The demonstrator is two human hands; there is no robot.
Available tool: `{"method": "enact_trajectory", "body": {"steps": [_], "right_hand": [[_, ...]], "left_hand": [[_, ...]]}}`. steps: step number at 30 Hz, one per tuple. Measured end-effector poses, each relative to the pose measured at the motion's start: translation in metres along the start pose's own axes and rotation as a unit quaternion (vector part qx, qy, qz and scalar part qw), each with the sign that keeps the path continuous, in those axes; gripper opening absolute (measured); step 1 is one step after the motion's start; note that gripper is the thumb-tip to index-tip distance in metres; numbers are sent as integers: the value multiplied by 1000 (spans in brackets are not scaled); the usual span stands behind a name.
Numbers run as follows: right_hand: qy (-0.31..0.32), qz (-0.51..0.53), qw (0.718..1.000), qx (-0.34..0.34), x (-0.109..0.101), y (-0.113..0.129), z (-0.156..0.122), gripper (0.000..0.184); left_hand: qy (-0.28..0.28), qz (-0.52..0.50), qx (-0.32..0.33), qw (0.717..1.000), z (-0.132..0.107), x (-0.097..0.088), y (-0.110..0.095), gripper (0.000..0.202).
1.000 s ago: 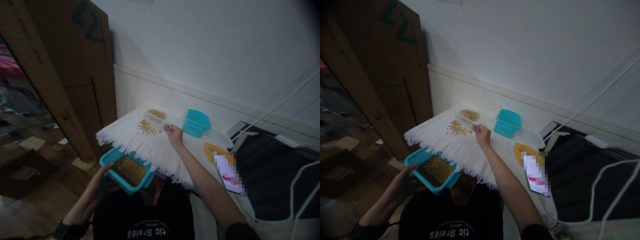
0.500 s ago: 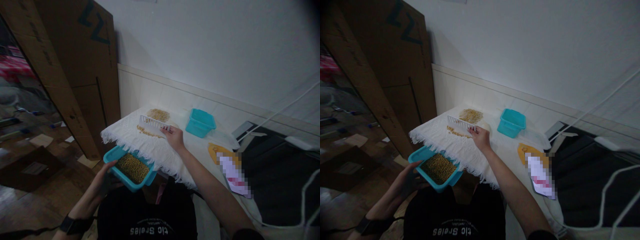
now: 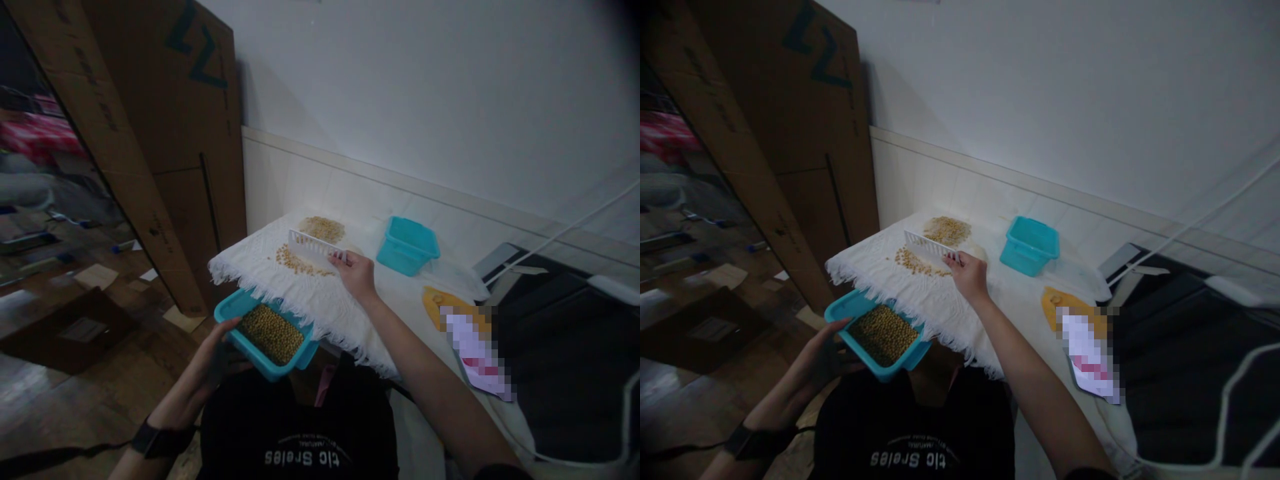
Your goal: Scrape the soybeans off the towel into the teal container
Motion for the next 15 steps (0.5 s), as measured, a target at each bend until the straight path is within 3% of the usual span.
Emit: {"method": "enact_trajectory", "body": {"steps": [9, 15], "right_hand": [[-1, 21, 1000, 10, 1, -5, -2, 41], [1, 41, 999, 3, 5, 5, -7, 40]], "left_hand": [[23, 7, -1, 1000, 9, -6, 8, 57], [19, 10, -3, 1000, 7, -5, 9, 61]]}}
Point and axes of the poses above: each hand's wrist, its own z-axis towards the middle knuckle, its own x-axis out of the palm, y = z × x, the point moved 8 cm from there along z, towards the middle knuckle, and after that the axes turned 8 degrees about z, right-handed, at the moved point
